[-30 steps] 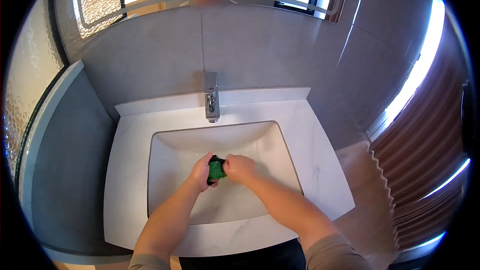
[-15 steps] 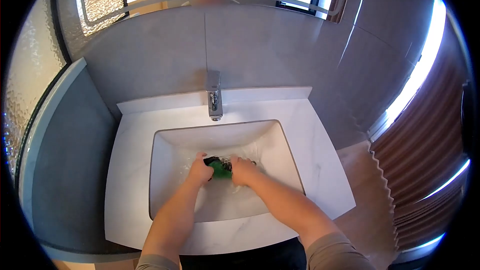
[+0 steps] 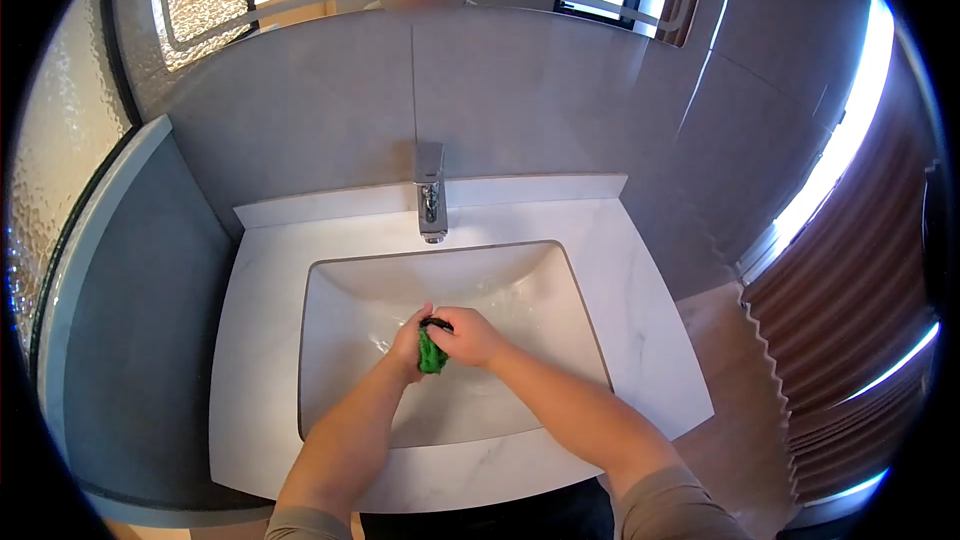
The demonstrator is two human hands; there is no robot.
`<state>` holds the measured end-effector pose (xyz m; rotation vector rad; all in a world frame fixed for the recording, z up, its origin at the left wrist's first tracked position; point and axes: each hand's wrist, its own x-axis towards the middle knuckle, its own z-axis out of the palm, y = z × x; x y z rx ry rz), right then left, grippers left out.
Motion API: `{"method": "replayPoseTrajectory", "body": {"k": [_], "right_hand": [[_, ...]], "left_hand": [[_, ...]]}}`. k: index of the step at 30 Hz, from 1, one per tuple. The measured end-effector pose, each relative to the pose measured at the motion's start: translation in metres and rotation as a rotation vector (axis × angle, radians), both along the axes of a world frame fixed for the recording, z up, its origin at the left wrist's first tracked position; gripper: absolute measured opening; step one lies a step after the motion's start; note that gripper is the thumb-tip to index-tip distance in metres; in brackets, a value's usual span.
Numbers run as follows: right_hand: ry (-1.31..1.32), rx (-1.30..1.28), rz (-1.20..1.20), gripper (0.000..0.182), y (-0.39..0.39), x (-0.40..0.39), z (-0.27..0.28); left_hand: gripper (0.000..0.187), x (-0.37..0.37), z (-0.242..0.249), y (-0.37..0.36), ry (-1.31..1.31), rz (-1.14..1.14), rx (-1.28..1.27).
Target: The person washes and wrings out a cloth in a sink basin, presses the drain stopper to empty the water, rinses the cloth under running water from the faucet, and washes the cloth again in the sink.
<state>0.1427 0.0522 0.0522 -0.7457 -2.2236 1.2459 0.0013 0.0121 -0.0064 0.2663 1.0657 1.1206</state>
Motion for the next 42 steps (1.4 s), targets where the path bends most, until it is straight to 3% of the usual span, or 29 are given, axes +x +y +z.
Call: {"method": "replayPoseTrajectory", "body": {"k": [1, 3, 4, 6, 7, 9, 13, 14, 16, 17, 19, 21, 23, 26, 28, 29, 31, 32, 34, 38, 40, 41, 42], "right_hand": [[0.001, -0.001, 0.0, 0.021, 0.0, 0.0, -0.001], [-0.458, 0.248, -0.152, 0.023, 0.002, 0.0, -0.005], [-0.455, 0.247, -0.155, 0.023, 0.003, 0.001, -0.012], [-0.719, 0.332, -0.248, 0.024, 0.003, 0.006, -0.021], [-0.719, 0.333, -0.253, 0.024, 0.005, 0.009, -0.02], [-0.901, 0.341, -0.306, 0.029, 0.007, 0.016, -0.016], [-1.029, 0.593, -0.376, 0.032, 0.006, 0.023, -0.01], [-0.969, 0.62, -0.283, 0.04, 0.008, 0.021, -0.01], [-0.905, 0.643, -0.192, 0.049, 0.007, 0.016, -0.021], [-0.811, 0.569, -0.082, 0.058, 0.0, 0.013, -0.035], [-0.713, 0.495, 0.027, 0.067, -0.007, 0.011, -0.035], [-1.035, 0.419, 0.251, 0.079, -0.01, 0.014, -0.032], [-1.028, 0.403, 0.247, 0.073, -0.006, 0.017, -0.04], [-0.925, 0.418, 0.183, 0.063, -0.002, 0.022, -0.032], [-0.914, 0.281, 0.086, 0.047, 0.003, 0.021, -0.026], [-0.908, 0.286, 0.077, 0.047, 0.006, 0.02, -0.022], [-0.814, 0.056, -0.03, 0.036, 0.008, 0.02, -0.018], [-0.81, 0.049, -0.032, 0.036, 0.012, 0.021, -0.02], [-0.457, -0.048, -0.142, 0.033, 0.023, 0.023, -0.018], [-0.246, -0.088, -0.297, 0.036, 0.011, 0.027, 0.017], [-0.088, -0.142, -0.445, 0.04, 0.006, 0.027, 0.028], [-0.085, -0.142, -0.448, 0.04, 0.009, 0.027, 0.024], [0.042, -0.248, -0.471, 0.041, 0.014, 0.025, 0.019]], "left_hand": [[0.043, 0.002, -0.004, 0.002, 0.001, 0.0, -0.001], [0.046, 0.006, 0.0, 0.002, 0.137, 0.089, 0.012], [0.046, 0.006, 0.008, 0.0, 0.141, 0.087, 0.012], [0.052, 0.006, 0.026, -0.006, 0.651, -0.124, -0.051], [0.052, 0.006, 0.027, -0.006, 0.651, -0.127, -0.048], [0.055, 0.003, 0.028, -0.008, 1.42, -0.435, 0.019], [0.051, -0.002, 0.035, -0.017, 1.57, -0.4, 0.014], [0.051, -0.004, 0.031, -0.017, 1.571, -0.4, 0.014], [0.051, -0.007, 0.019, -0.015, 1.821, -0.297, 0.254], [0.051, -0.006, 0.017, -0.014, 1.824, -0.298, 0.253], [0.051, 0.001, 0.022, -0.011, 1.688, -0.541, 0.392], [0.05, 0.017, 0.031, -0.023, 1.787, -0.616, 0.373], [0.049, 0.023, 0.03, -0.03, 1.885, -0.686, 0.355], [0.048, 0.016, 0.016, -0.026, 1.966, -0.701, 0.318], [0.05, 0.011, 0.023, -0.018, 1.6, -0.647, 0.179], [0.05, 0.008, 0.027, -0.016, 1.61, -0.646, 0.187], [0.049, 0.006, 0.042, -0.02, 1.42, -0.463, 0.37], [0.049, 0.007, 0.046, -0.022, 1.423, -0.471, 0.368], [0.052, 0.009, 0.052, -0.023, 1.295, -0.253, 0.417], [0.055, 0.013, 0.058, -0.02, 1.152, -0.271, 0.314], [0.063, 0.021, 0.066, -0.021, 1.399, -0.499, 0.336], [0.063, 0.027, 0.07, -0.024, 1.401, -0.501, 0.337], [0.065, 0.035, 0.081, -0.03, 1.314, -0.432, 0.551]]}}
